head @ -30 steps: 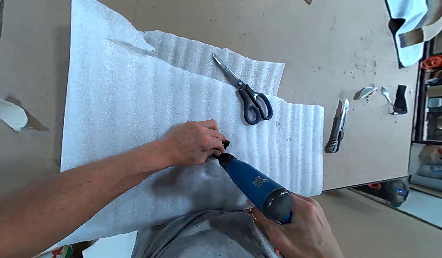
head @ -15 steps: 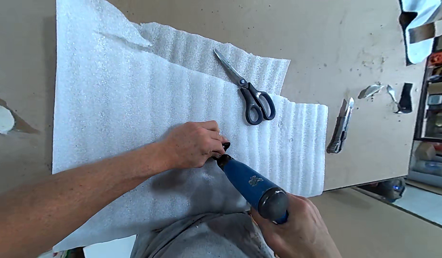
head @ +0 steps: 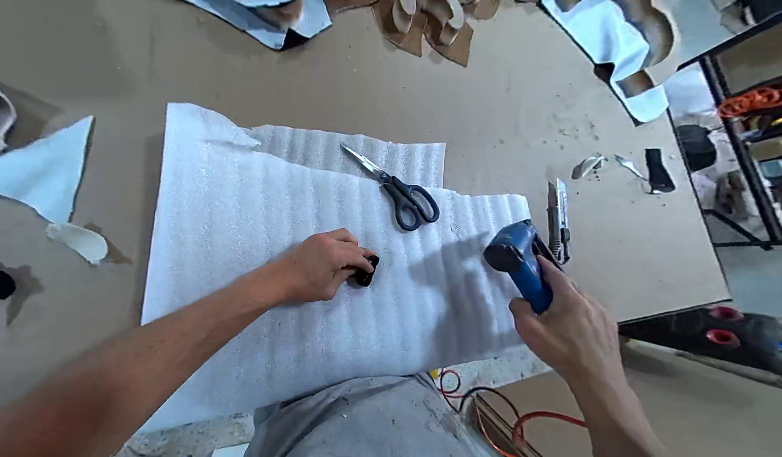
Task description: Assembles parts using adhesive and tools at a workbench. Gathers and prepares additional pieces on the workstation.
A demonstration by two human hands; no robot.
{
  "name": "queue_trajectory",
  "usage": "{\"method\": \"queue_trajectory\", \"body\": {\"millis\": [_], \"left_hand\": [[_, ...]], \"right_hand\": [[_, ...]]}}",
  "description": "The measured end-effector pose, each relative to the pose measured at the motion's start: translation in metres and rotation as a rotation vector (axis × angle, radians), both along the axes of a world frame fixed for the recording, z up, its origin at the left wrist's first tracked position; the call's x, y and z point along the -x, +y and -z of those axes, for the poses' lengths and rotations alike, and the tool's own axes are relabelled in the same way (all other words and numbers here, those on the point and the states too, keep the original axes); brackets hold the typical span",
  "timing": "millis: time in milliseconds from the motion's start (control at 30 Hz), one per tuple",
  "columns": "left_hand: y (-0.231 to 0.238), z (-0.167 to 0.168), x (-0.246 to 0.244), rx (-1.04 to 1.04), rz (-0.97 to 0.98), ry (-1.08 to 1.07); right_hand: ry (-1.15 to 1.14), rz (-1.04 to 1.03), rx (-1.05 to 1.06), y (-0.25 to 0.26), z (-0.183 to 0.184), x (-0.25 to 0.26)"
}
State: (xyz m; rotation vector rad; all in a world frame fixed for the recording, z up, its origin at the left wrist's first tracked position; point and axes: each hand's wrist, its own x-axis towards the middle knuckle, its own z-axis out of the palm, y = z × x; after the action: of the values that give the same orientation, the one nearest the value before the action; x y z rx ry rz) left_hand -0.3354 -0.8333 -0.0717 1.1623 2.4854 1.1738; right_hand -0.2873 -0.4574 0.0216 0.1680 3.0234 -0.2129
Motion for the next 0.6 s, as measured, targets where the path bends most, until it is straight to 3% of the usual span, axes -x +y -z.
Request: {"method": "queue_trajectory", "body": {"millis": [167,233,300,367,433,500,600], "left_hand": [[0.014,-0.007,-0.017,0.112,-0.103,0.067],[0.020,-0.002,-0.023,0.065,-0.199,0.063],[0.030,-0.008,-0.034,-0.081,-0.345,-0.046],[0.044,-0.034,-0.047,-0.315,-0.479,-0.199],[0.063,-0.064,-0.063,-0.533,-0.515,-0.238],[0.079,-0.085,-0.077,-0.631,-0.507,-0.195],[0.090,-0.103,-0.088,-0.678,-0.469,-0.121]], "right_hand": [[-0.057,0.020,0.073,0.009,0.044,0.012],[-0.045,-0.001,0.037,0.007,0.043,0.007],[0.077,-0.044,0.156,0.000,0.028,-0.003],[0.077,-0.064,0.510,-0.026,0.010,-0.012],[-0.121,-0.094,1.068,-0.060,-0.003,-0.019],[-0.306,-0.199,1.483,-0.082,-0.014,-0.019],[-0.429,-0.321,1.789,-0.087,-0.026,-0.013]]}}
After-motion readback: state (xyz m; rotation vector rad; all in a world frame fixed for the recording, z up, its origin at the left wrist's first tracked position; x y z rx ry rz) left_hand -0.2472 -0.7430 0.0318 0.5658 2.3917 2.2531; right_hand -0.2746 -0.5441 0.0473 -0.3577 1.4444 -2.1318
